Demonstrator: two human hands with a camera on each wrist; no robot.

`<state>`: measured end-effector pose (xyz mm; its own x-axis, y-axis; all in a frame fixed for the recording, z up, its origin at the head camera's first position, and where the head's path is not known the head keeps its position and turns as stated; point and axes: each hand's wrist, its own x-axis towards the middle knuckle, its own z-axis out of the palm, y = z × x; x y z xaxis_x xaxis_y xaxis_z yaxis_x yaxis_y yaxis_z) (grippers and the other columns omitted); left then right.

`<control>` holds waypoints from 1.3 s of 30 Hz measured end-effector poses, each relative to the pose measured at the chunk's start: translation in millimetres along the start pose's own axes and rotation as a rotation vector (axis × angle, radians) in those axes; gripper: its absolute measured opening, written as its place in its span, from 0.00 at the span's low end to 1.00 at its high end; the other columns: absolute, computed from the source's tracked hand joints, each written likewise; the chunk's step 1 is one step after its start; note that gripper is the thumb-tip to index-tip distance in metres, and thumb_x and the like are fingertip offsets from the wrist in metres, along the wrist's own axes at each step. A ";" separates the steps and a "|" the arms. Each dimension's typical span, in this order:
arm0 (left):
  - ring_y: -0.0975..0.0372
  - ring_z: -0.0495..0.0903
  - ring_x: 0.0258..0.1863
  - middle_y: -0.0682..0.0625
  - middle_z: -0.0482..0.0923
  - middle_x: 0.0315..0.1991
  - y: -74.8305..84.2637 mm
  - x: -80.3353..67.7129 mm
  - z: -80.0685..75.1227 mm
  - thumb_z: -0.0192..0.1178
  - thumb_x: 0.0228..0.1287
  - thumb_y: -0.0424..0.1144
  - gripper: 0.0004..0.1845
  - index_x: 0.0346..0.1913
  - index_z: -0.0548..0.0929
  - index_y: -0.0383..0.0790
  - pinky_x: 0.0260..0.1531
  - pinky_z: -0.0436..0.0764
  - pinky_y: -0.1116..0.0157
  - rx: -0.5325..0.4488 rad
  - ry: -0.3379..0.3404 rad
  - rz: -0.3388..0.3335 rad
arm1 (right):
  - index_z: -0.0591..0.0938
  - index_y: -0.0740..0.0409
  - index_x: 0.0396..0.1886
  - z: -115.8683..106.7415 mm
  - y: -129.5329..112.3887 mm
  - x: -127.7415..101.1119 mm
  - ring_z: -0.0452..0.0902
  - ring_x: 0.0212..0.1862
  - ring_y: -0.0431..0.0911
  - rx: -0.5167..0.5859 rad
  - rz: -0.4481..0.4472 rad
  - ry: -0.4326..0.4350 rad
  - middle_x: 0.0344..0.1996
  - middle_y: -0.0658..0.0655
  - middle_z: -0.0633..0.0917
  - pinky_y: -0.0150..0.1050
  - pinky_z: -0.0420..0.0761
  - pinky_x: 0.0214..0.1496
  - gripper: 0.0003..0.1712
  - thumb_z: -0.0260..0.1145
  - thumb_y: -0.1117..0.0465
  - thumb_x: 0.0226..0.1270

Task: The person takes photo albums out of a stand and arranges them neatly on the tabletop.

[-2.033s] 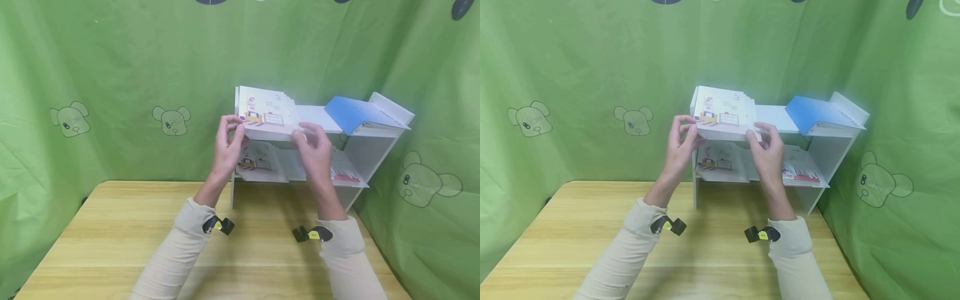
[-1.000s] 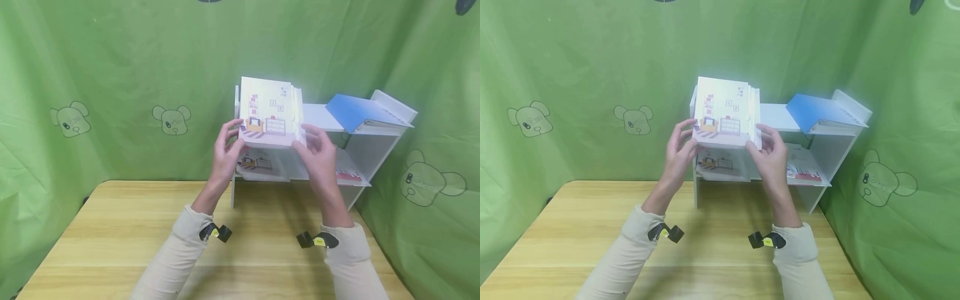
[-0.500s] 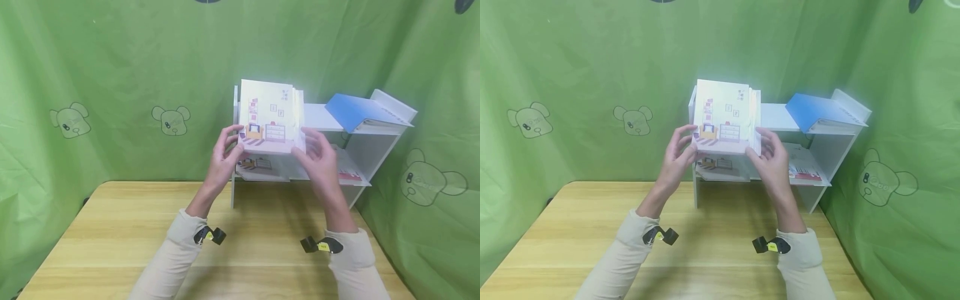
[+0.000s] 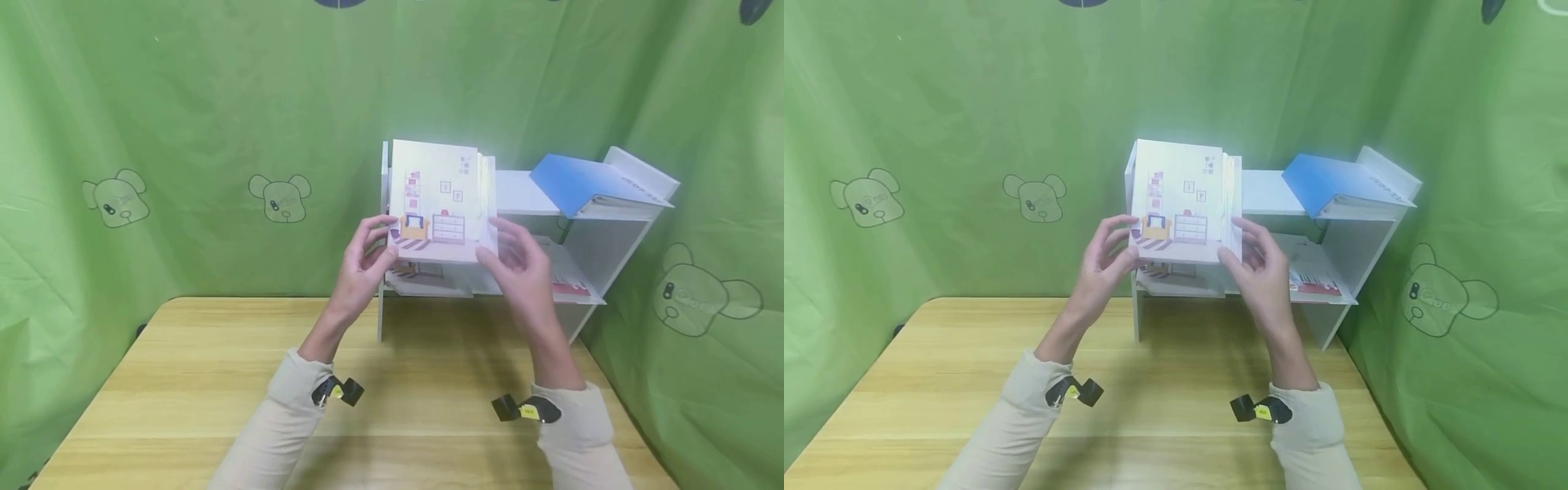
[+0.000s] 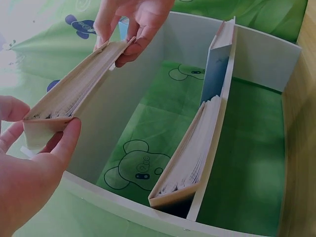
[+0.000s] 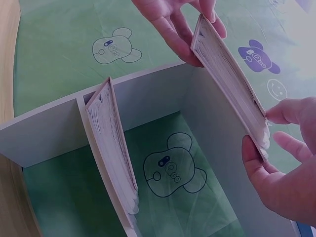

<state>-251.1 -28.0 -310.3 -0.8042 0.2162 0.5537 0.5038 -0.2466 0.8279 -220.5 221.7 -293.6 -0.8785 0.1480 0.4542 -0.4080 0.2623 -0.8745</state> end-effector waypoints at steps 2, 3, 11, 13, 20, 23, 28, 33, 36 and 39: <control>0.48 0.78 0.63 0.39 0.72 0.66 -0.4 -1.1 0.2 0.53 0.72 0.27 0.25 0.69 0.69 0.42 0.59 0.83 0.56 0.004 -0.002 0.006 | 0.77 0.45 0.70 -1.0 0.4 -1.5 0.77 0.63 0.51 -0.011 -0.002 0.000 0.63 0.54 0.78 0.36 0.82 0.61 0.29 0.70 0.54 0.71; 0.48 0.78 0.63 0.38 0.72 0.66 -0.4 -1.6 0.5 0.52 0.72 0.27 0.24 0.69 0.69 0.42 0.59 0.83 0.57 0.007 -0.004 0.008 | 0.77 0.45 0.70 -1.5 0.5 -2.2 0.77 0.63 0.51 -0.016 -0.001 0.000 0.63 0.54 0.78 0.37 0.81 0.62 0.28 0.70 0.53 0.71; 0.45 0.80 0.59 0.35 0.73 0.65 -1.5 -7.2 1.2 0.50 0.73 0.26 0.23 0.68 0.69 0.39 0.55 0.85 0.55 -0.006 -0.028 -0.006 | 0.78 0.46 0.69 -3.7 2.7 -6.6 0.77 0.65 0.52 -0.013 0.014 -0.009 0.66 0.54 0.77 0.34 0.82 0.59 0.28 0.70 0.52 0.71; 0.45 0.79 0.59 0.35 0.73 0.65 -1.6 -8.9 1.6 0.50 0.73 0.26 0.23 0.68 0.69 0.39 0.55 0.85 0.55 -0.007 -0.033 -0.012 | 0.78 0.46 0.69 -3.9 3.5 -7.7 0.76 0.65 0.52 -0.016 0.015 -0.012 0.66 0.53 0.77 0.34 0.82 0.60 0.28 0.70 0.52 0.71; 0.46 0.77 0.62 0.35 0.71 0.67 -3.4 -13.6 2.4 0.50 0.72 0.27 0.23 0.68 0.68 0.40 0.56 0.84 0.56 0.005 -0.045 -0.015 | 0.77 0.48 0.70 -5.1 6.1 -12.1 0.75 0.67 0.55 0.028 0.001 -0.042 0.69 0.53 0.74 0.33 0.84 0.55 0.28 0.69 0.56 0.72; 0.46 0.77 0.63 0.36 0.71 0.67 -4.8 -16.4 1.8 0.51 0.72 0.27 0.23 0.68 0.68 0.40 0.56 0.85 0.56 0.014 -0.047 -0.015 | 0.77 0.51 0.70 -5.4 7.6 -14.2 0.73 0.68 0.57 0.057 -0.010 -0.054 0.71 0.54 0.72 0.33 0.84 0.55 0.28 0.69 0.59 0.72; 0.45 0.79 0.57 0.36 0.72 0.65 -8.3 -22.1 -1.9 0.52 0.71 0.26 0.23 0.66 0.68 0.37 0.53 0.86 0.54 0.023 -0.063 0.015 | 0.78 0.54 0.69 -4.0 12.6 -18.0 0.70 0.71 0.59 0.094 -0.020 -0.065 0.73 0.55 0.71 0.33 0.83 0.56 0.28 0.70 0.62 0.71; 0.46 0.80 0.55 0.38 0.73 0.63 -10.7 -26.6 -4.0 0.53 0.69 0.25 0.23 0.66 0.68 0.38 0.53 0.86 0.54 0.035 -0.068 0.040 | 0.78 0.56 0.68 -3.1 16.8 -21.4 0.69 0.71 0.61 0.108 -0.047 -0.065 0.72 0.57 0.72 0.34 0.83 0.57 0.27 0.70 0.64 0.70; 0.47 0.80 0.55 0.38 0.73 0.64 -11.8 -29.0 -3.2 0.54 0.70 0.26 0.24 0.66 0.68 0.38 0.55 0.85 0.53 0.035 -0.069 0.041 | 0.78 0.57 0.68 -3.4 18.6 -23.4 0.69 0.71 0.62 0.110 -0.061 -0.061 0.71 0.58 0.73 0.34 0.83 0.57 0.28 0.70 0.65 0.70; 0.47 0.79 0.55 0.38 0.74 0.64 -13.0 -32.0 -1.8 0.54 0.69 0.25 0.24 0.66 0.68 0.37 0.57 0.84 0.52 0.031 -0.068 0.044 | 0.78 0.58 0.69 -4.0 20.8 -25.6 0.70 0.70 0.62 0.130 -0.064 -0.065 0.70 0.59 0.72 0.35 0.83 0.57 0.28 0.70 0.67 0.69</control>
<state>-232.5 -33.3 -338.9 -0.7584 0.2701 0.5932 0.5483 -0.2278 0.8046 -205.5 227.2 -322.7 -0.8622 0.0722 0.5014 -0.4886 0.1431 -0.8607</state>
